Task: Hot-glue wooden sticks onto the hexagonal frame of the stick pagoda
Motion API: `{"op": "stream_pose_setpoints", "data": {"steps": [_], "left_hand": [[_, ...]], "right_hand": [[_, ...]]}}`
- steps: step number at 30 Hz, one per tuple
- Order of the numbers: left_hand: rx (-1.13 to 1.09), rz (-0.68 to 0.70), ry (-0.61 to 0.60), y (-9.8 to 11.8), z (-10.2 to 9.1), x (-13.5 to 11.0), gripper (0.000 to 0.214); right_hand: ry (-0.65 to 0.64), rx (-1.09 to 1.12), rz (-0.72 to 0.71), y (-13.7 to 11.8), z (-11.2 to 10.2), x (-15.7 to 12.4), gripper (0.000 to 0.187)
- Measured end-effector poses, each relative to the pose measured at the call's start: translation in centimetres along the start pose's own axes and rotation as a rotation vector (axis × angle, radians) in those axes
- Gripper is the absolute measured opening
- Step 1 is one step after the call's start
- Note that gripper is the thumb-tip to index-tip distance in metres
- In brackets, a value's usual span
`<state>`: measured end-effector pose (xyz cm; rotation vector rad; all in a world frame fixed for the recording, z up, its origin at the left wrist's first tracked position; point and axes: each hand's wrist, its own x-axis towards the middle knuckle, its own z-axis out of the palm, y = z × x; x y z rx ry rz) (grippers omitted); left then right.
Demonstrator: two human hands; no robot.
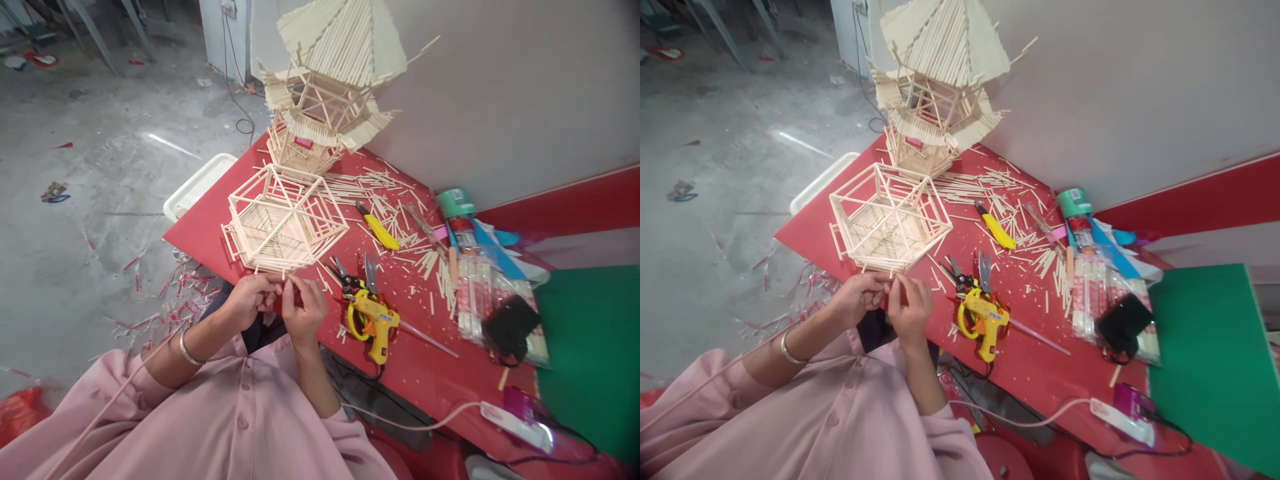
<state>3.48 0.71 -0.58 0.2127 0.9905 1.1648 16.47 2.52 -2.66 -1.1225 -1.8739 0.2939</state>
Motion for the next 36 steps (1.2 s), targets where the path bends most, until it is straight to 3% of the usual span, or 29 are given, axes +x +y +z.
{"op": "stream_pose_setpoints", "data": {"steps": [22, 28, 36], "left_hand": [[0.062, 0.017, -0.069, 0.55, 0.03, -0.15, 0.014], [0.074, 0.013, -0.039, 0.44, -0.21, 0.03, 0.029], [0.069, 0.002, -0.022, 0.64, 0.11, -0.10, 0.028]], "right_hand": [[0.033, 0.046, -0.005, 0.12, 0.37, 0.26, 0.013], [0.048, 0.043, 0.008, 0.18, 0.51, 0.27, 0.014], [0.050, 0.046, 0.017, 0.11, 0.56, 0.26, 0.013]]}}
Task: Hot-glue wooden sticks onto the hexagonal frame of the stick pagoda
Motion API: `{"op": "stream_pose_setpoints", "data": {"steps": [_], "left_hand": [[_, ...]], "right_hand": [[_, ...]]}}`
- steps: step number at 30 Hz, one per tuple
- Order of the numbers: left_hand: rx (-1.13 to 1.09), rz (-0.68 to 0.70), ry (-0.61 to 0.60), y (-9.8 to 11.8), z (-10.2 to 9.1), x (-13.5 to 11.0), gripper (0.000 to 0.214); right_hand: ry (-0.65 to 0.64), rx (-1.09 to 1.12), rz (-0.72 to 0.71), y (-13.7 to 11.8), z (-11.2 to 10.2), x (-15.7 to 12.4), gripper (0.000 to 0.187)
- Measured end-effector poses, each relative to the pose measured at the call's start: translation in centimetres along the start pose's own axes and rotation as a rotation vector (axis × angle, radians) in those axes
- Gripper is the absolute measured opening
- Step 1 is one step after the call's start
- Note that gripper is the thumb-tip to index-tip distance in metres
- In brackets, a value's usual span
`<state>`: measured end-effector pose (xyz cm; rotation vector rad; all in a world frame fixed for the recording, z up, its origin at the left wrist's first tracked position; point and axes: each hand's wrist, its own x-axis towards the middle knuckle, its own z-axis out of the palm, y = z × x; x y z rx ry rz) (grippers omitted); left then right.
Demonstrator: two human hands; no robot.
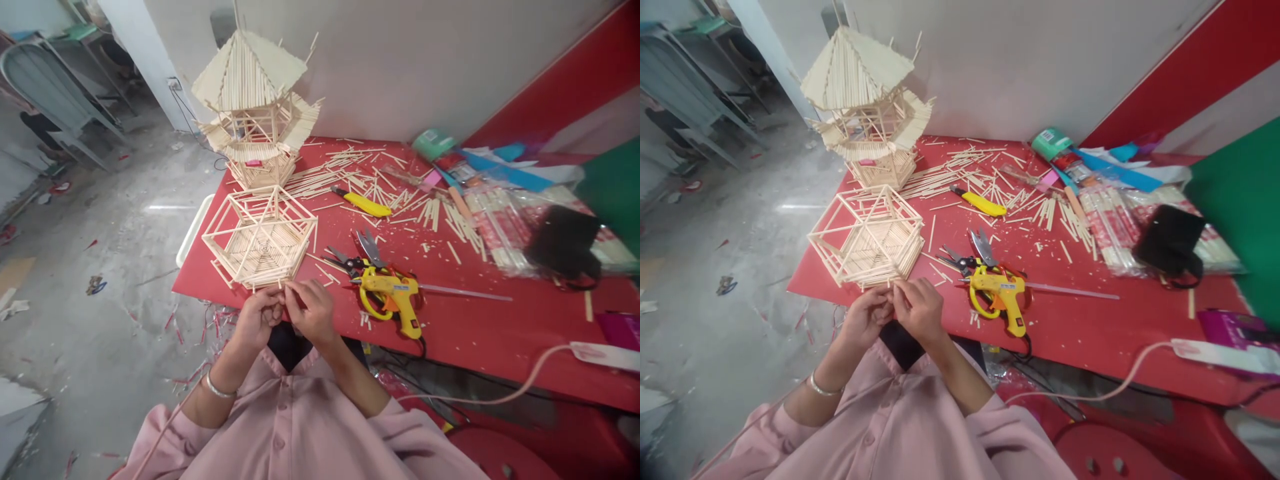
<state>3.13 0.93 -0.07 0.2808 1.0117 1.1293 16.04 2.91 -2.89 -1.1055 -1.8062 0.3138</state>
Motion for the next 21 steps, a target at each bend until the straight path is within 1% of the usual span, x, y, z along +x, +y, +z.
{"op": "stream_pose_setpoints", "data": {"steps": [12, 21], "left_hand": [[0.009, -0.003, -0.017, -0.18, -0.27, 0.08, 0.029], [0.010, -0.008, -0.047, -0.21, -0.39, 0.14, 0.031]], "right_hand": [[0.011, 0.005, 0.000, -0.10, -0.07, 0.11, 0.013], [-0.026, 0.012, 0.024, 0.16, 0.06, -0.09, 0.018]]}}
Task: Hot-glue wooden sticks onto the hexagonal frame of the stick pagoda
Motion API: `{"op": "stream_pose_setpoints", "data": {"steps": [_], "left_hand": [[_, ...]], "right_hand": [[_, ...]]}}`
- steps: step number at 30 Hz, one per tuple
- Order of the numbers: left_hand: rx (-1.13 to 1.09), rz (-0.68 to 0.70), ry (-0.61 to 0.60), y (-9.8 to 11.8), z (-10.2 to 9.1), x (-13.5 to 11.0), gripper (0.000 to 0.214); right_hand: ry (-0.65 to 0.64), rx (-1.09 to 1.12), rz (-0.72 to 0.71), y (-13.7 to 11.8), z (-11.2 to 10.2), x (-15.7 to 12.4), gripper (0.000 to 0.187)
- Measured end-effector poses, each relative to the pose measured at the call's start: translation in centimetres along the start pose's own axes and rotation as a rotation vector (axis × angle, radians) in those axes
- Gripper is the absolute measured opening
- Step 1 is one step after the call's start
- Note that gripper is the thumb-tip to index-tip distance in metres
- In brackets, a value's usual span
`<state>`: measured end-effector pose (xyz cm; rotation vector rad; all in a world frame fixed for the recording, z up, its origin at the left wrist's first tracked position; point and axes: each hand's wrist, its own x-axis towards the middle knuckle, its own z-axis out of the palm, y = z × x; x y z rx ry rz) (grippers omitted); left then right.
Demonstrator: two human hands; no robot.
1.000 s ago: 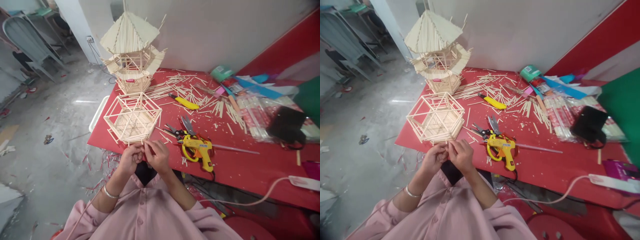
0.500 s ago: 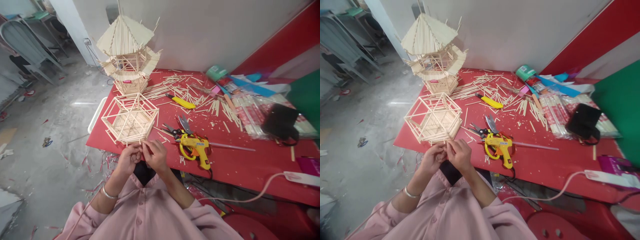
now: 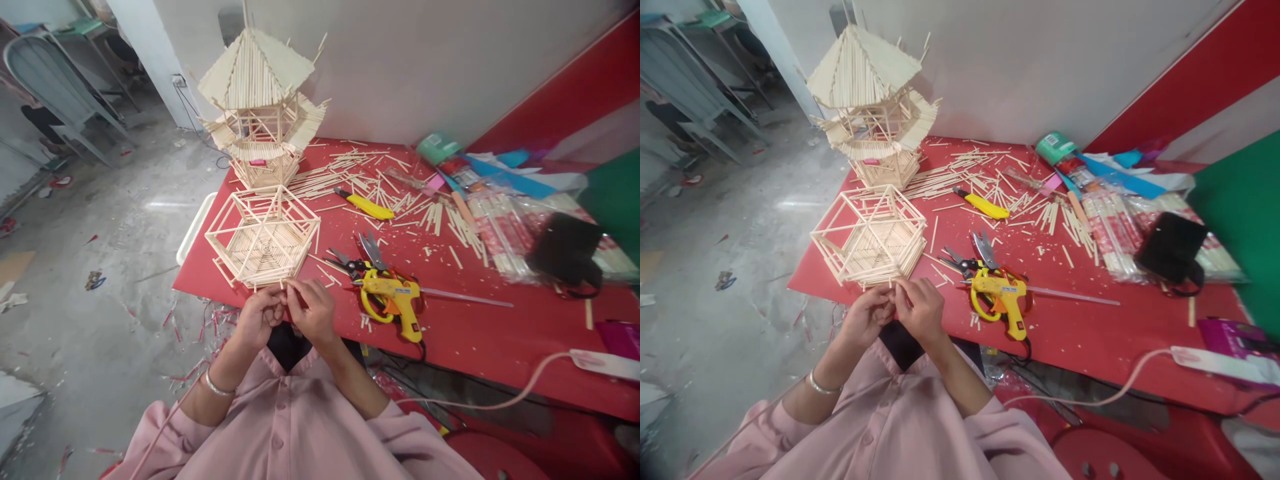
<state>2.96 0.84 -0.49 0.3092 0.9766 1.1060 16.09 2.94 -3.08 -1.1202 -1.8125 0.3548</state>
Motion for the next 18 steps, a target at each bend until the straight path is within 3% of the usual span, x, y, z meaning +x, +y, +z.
{"op": "stream_pose_setpoints", "data": {"steps": [18], "left_hand": [[0.029, 0.004, -0.010, 0.02, 0.15, 0.00, 0.022]], "right_hand": [[0.011, -0.008, -0.022, 0.18, 0.08, -0.02, 0.018]]}}
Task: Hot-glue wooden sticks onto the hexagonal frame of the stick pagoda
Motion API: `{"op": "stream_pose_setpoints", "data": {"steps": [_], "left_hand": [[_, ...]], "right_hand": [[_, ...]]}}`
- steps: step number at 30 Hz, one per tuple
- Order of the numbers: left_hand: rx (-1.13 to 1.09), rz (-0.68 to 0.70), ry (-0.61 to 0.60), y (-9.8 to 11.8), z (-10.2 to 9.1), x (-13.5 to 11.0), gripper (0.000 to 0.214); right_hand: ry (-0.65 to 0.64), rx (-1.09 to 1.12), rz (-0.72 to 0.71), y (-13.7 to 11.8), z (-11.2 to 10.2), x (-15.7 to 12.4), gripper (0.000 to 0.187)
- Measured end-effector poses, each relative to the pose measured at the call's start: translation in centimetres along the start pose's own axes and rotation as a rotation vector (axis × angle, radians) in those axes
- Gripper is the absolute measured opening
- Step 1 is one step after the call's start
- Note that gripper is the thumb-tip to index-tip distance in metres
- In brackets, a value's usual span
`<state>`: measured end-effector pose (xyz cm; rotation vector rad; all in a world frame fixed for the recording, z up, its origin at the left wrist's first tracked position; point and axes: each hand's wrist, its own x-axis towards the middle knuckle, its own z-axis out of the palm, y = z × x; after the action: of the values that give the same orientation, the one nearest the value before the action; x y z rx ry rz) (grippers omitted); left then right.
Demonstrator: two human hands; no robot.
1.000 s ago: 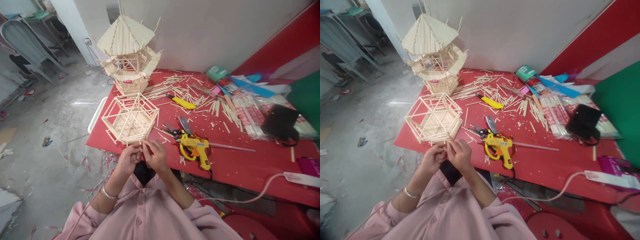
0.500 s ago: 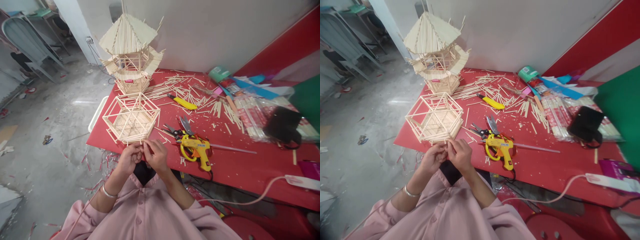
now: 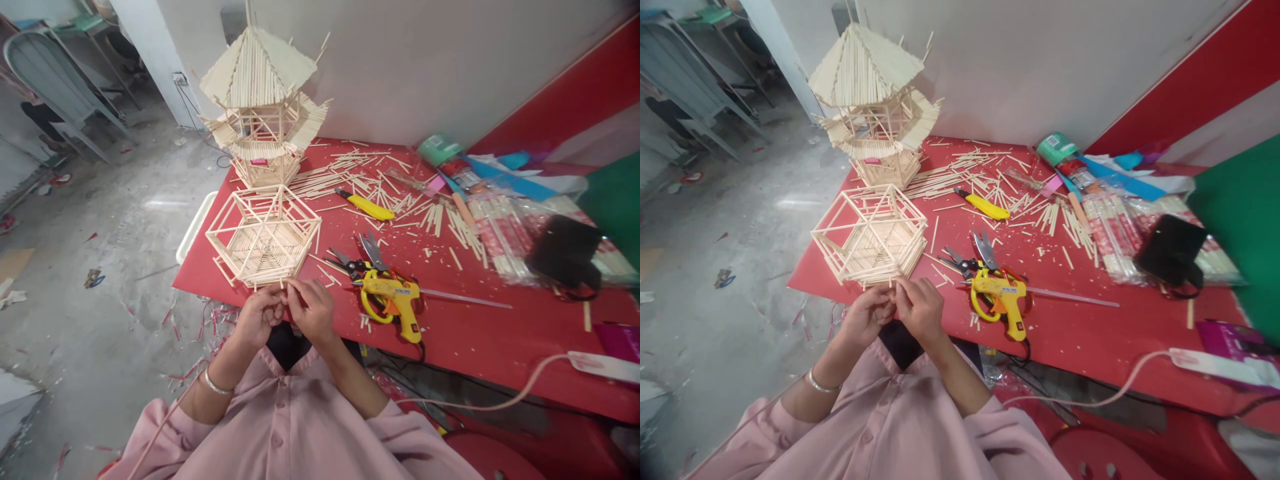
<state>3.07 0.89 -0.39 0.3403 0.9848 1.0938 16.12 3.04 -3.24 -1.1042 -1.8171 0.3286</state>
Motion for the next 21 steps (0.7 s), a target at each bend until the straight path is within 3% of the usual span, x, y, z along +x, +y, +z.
{"op": "stream_pose_setpoints", "data": {"steps": [21], "left_hand": [[-0.008, 0.008, -0.026, 0.07, 0.10, -0.08, 0.020]], "right_hand": [[-0.002, -0.018, -0.011, 0.21, 0.01, -0.12, 0.025]]}}
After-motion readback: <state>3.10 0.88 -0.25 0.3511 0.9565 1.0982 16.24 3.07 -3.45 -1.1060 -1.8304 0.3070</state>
